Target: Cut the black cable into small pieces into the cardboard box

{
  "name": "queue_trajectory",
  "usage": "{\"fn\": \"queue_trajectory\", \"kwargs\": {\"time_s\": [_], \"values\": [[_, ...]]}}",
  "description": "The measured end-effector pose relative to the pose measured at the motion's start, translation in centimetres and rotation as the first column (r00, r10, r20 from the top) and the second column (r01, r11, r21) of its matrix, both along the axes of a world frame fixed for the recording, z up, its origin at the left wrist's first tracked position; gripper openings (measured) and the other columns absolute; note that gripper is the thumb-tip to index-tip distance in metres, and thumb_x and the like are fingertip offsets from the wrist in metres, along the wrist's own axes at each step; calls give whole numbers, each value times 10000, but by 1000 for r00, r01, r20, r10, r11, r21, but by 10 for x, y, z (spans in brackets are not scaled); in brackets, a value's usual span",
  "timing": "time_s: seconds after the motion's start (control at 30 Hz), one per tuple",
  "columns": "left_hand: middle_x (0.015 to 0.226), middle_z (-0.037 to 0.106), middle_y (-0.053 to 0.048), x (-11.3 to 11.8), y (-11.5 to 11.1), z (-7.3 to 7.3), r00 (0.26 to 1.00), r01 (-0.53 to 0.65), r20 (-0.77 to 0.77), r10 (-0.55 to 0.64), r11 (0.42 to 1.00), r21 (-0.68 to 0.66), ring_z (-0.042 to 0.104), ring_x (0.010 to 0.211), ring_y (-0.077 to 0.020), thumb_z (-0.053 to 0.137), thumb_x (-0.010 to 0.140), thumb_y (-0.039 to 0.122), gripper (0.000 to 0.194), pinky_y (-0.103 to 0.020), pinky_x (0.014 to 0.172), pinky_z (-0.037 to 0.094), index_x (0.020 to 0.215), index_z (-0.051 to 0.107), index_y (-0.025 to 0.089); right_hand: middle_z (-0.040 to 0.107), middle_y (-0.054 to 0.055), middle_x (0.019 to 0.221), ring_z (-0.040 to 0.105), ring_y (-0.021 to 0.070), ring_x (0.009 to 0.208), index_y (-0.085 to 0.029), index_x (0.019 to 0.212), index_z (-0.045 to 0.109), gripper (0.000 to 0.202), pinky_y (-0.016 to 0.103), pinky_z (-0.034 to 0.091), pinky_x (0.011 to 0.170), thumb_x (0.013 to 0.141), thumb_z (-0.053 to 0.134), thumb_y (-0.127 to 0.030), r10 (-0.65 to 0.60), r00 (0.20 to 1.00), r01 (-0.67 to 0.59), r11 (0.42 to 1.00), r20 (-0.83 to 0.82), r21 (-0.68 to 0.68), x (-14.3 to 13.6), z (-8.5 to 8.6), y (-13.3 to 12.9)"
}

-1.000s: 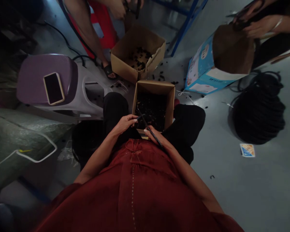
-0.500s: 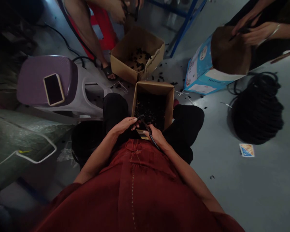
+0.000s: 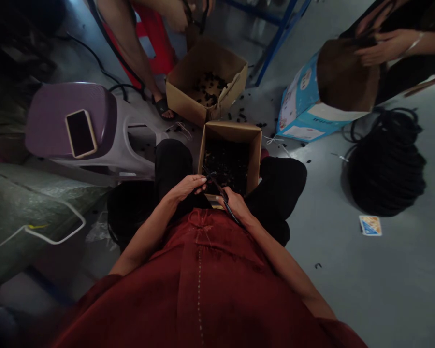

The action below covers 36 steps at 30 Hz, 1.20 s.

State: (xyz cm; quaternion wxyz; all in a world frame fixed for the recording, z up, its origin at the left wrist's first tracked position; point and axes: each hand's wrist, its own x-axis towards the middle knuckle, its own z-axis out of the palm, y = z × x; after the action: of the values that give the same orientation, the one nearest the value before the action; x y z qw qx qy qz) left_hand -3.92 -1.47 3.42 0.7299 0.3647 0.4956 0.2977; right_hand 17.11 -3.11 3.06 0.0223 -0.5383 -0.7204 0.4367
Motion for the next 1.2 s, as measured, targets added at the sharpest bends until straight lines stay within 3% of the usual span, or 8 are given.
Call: {"fn": "queue_trajectory", "kwargs": {"time_s": [0.17, 0.33, 0.53, 0.67, 0.83, 1.0, 1.1, 1.2], "values": [[656, 512, 11, 1, 1, 1, 999, 9, -43, -8, 1000, 20, 382, 481, -35, 555, 752, 453, 336, -190, 459, 281, 777, 566, 118, 637, 74, 934, 593, 202, 818, -198, 1108, 498, 351, 280, 417, 709, 829, 472, -410, -2, 1000, 2, 1000, 1, -17, 0, -3, 1], [590, 498, 18, 1, -1, -4, 973, 76, -227, -43, 987, 140, 378, 477, -50, 483, 799, 436, 334, -194, 476, 282, 673, 543, 133, 611, 100, 1098, 585, 221, 933, -191, 1182, 465, 407, 302, 423, 775, 839, 469, -410, -17, 1000, 16, 997, -13, -76, -1, -5, 3], [701, 599, -34, 3, -5, 0, 776, 262, -630, 32, 892, 368, 515, 663, -128, 464, 838, 363, 274, -222, 606, 347, 737, 619, 161, 594, 127, 1146, 579, 248, 984, -171, 1203, 446, 441, 323, 424, 801, 856, 437, -444, 16, 1000, -14, 994, 14, -105, 2, -3, 2], [881, 632, -75, 8, -7, -2, 666, 319, -741, 92, 862, 394, 557, 839, -177, 487, 842, 345, 229, -242, 729, 372, 896, 638, 182, 599, 127, 1140, 583, 244, 977, -174, 1200, 447, 439, 317, 427, 790, 861, 431, -453, 20, 1000, -19, 994, 9, -108, 3, -4, 2], [850, 615, -88, 17, -16, -13, 586, 355, -802, 121, 851, 387, 556, 792, -179, 414, 877, 366, 294, -257, 718, 373, 935, 626, 169, 623, 116, 1071, 592, 244, 937, -183, 1143, 476, 400, 298, 421, 753, 859, 423, -460, 29, 997, -19, 991, 69, -132, 2, -3, 2], [868, 620, -72, 20, -14, -18, 734, 199, -662, 149, 886, 419, 552, 790, -168, 467, 846, 328, 248, -263, 723, 385, 928, 622, 153, 641, 100, 954, 599, 235, 849, -194, 1084, 499, 366, 278, 403, 678, 850, 428, -467, 26, 991, -12, 994, 132, -105, 2, -1, 3], [769, 602, -32, 17, -8, -14, 890, 87, -455, 29, 969, 232, 518, 632, -115, 465, 830, 347, 247, -233, 598, 386, 871, 598, 143, 627, 104, 991, 588, 232, 877, -191, 1097, 491, 382, 280, 394, 697, 843, 440, -472, 42, 991, -34, 997, 130, -67, 3, -3, 3], [710, 573, -17, 14, -5, -9, 969, 54, -245, -40, 997, 52, 456, 520, -72, 428, 836, 384, 284, -209, 499, 352, 787, 549, 131, 618, 108, 1026, 579, 233, 895, -192, 1109, 488, 395, 285, 391, 704, 840, 442, -477, 40, 989, -33, 998, 143, -50, 4, -6, 3]]}}
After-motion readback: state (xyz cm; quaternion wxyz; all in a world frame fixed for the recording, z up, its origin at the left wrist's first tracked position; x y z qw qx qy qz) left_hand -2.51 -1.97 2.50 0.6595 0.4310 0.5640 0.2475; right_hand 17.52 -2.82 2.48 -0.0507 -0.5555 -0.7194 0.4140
